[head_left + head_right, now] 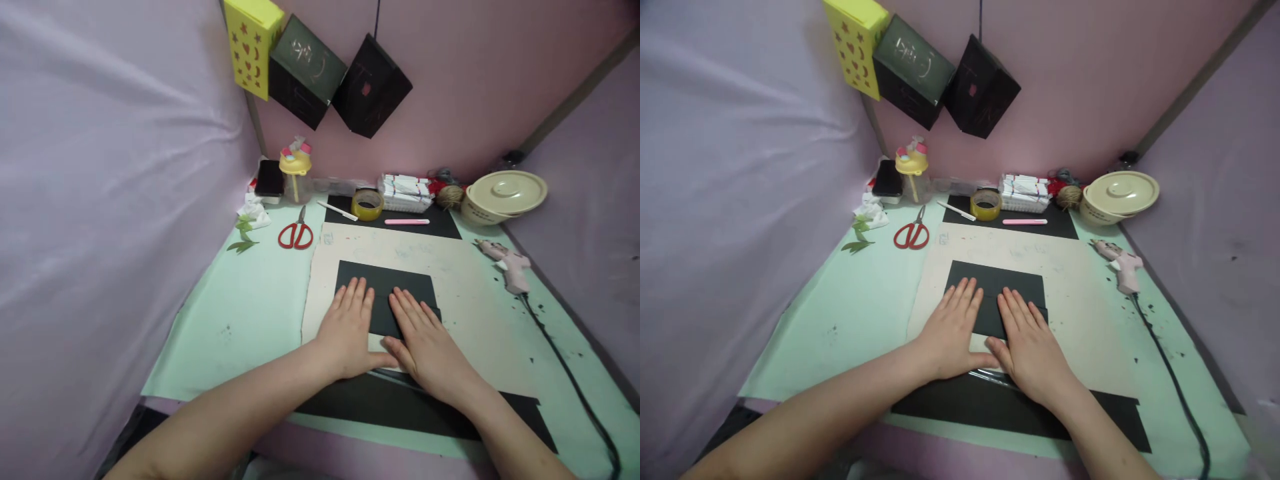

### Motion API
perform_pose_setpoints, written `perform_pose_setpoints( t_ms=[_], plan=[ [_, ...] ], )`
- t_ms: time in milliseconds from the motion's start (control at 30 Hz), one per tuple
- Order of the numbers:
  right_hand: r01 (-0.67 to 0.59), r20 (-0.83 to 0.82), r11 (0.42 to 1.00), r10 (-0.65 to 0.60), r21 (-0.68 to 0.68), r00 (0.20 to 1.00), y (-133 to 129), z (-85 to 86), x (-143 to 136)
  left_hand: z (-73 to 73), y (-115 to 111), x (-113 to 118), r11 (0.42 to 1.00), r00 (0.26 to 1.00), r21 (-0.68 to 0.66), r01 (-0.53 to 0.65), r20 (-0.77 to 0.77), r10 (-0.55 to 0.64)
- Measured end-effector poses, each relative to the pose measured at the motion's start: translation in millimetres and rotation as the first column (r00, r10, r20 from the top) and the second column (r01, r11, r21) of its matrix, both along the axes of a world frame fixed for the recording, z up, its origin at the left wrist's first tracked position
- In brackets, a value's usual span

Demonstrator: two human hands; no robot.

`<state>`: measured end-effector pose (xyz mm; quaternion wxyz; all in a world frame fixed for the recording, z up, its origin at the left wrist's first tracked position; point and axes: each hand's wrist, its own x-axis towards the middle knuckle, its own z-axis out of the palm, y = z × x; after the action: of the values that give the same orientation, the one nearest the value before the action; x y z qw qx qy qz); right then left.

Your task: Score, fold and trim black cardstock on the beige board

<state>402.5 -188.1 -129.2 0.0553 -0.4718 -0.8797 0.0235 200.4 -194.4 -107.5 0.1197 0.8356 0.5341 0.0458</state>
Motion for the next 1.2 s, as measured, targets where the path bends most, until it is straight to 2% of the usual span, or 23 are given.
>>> perform_pose_setpoints(
  t_ms=[133,233,333,433,500,567,700,867,1000,1100,1200],
  plan=[
    [0.105,0.021,0.991,-0.107,0.082,0.994,-4,-7.0,22,-0.4,-2,-17,0.999,0.998,-0.010,-0.038,-0.046,0.038],
    [0.171,0.022,0.980,-0.174,0.105,0.985,-6,-1.5,27,1.0,-3,-20,0.999,0.997,-0.010,-0.049,-0.064,0.048],
    [0.177,-0.013,0.980,-0.177,0.086,0.984,-5,14.5,3,0.0,-3,-20,0.999,0.996,0.006,-0.044,-0.075,0.044],
    [0.058,-0.056,0.998,-0.059,-0.019,0.997,-2,28.5,-37,-3.3,-4,-20,0.998,0.995,0.058,-0.030,-0.091,0.035],
    [-0.027,-0.091,0.993,0.017,-0.113,0.996,1,31.2,-57,-4.5,-4,-21,0.997,0.995,0.082,-0.016,-0.101,0.024],
    [-0.045,-0.115,0.986,0.026,-0.160,0.993,3,28.9,-63,-3.7,-3,-21,0.997,0.994,0.076,-0.013,-0.105,0.021],
    [0.061,-0.087,0.986,-0.075,-0.153,0.993,0,19.4,-42,-0.1,-1,-18,0.998,0.994,0.043,-0.042,-0.095,0.046],
    [0.274,-0.025,0.960,-0.276,-0.051,0.961,-9,8.7,0,-0.6,0,-19,0.999,0.993,-0.001,-0.047,-0.105,0.047],
    [0.323,-0.021,0.946,-0.323,0.012,0.946,-13,1.6,14,6.7,0,-18,0.998,0.990,-0.020,-0.065,-0.130,0.062],
    [0.319,-0.025,0.947,-0.318,0.031,0.948,-13,-1.9,15,18.9,2,-2,0.998,0.992,0.034,-0.053,-0.111,0.057],
    [0.310,-0.037,0.950,-0.308,0.045,0.951,-12,-5.0,16,23.9,4,29,0.991,0.995,0.098,0.094,-0.030,-0.091]
  ],
)
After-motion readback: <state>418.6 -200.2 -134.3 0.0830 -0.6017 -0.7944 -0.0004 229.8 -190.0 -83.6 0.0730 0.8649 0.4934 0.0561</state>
